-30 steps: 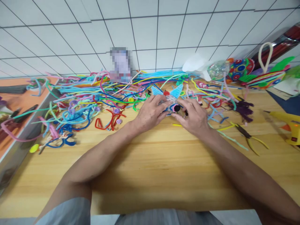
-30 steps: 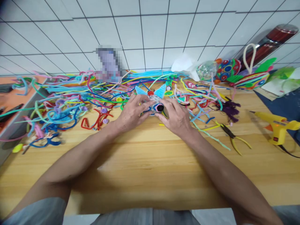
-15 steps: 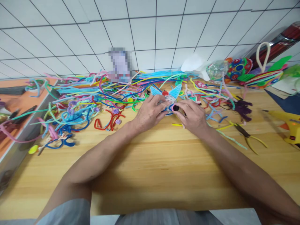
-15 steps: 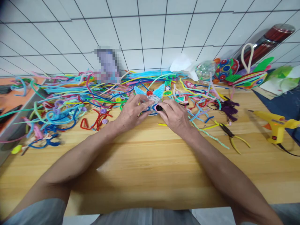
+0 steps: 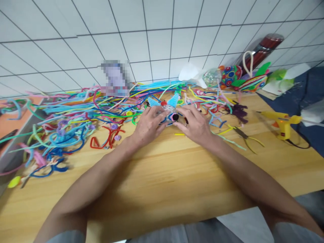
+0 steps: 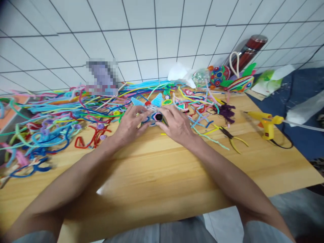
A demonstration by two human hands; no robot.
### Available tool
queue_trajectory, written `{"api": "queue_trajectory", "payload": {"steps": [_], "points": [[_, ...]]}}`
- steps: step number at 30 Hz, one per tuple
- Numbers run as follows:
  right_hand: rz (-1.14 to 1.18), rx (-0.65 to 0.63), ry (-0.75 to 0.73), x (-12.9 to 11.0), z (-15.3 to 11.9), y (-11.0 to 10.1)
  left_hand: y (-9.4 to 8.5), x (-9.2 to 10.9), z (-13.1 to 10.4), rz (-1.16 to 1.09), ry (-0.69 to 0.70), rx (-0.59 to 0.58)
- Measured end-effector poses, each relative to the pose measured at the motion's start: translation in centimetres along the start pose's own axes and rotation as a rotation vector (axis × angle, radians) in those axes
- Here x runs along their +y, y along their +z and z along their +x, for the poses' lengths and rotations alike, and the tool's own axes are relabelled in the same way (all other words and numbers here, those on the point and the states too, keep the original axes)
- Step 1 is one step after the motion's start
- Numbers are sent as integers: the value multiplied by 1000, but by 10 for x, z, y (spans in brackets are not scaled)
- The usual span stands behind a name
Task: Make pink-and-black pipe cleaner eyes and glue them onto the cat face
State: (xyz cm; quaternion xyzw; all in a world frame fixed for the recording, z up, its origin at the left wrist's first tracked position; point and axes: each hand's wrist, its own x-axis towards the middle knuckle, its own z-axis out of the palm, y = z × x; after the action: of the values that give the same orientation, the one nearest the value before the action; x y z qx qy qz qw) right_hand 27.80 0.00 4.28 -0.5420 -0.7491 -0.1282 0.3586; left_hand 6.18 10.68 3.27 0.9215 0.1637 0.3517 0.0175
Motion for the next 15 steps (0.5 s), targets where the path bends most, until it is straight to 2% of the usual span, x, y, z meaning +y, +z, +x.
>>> {"api": "queue_trajectory", "payload": {"steps": [4,7,9,12,15], "points": [[7,77,-37,-17,-1,-23,-24,7,6,-96,-27,-16],[96,44,-188,-34,-14,-31,-57,5,11,-90,-74,13],[197,-11,-271,-47,-29,-29,-83,1,9,-79,-156,-2],[336,-132,-295,-66,-53,-18,-117,-3,-9,-68,-355,-74],[404,-180,-275,-79,-72,-3,-130,-3,-46,-66,-533,-198]]}}
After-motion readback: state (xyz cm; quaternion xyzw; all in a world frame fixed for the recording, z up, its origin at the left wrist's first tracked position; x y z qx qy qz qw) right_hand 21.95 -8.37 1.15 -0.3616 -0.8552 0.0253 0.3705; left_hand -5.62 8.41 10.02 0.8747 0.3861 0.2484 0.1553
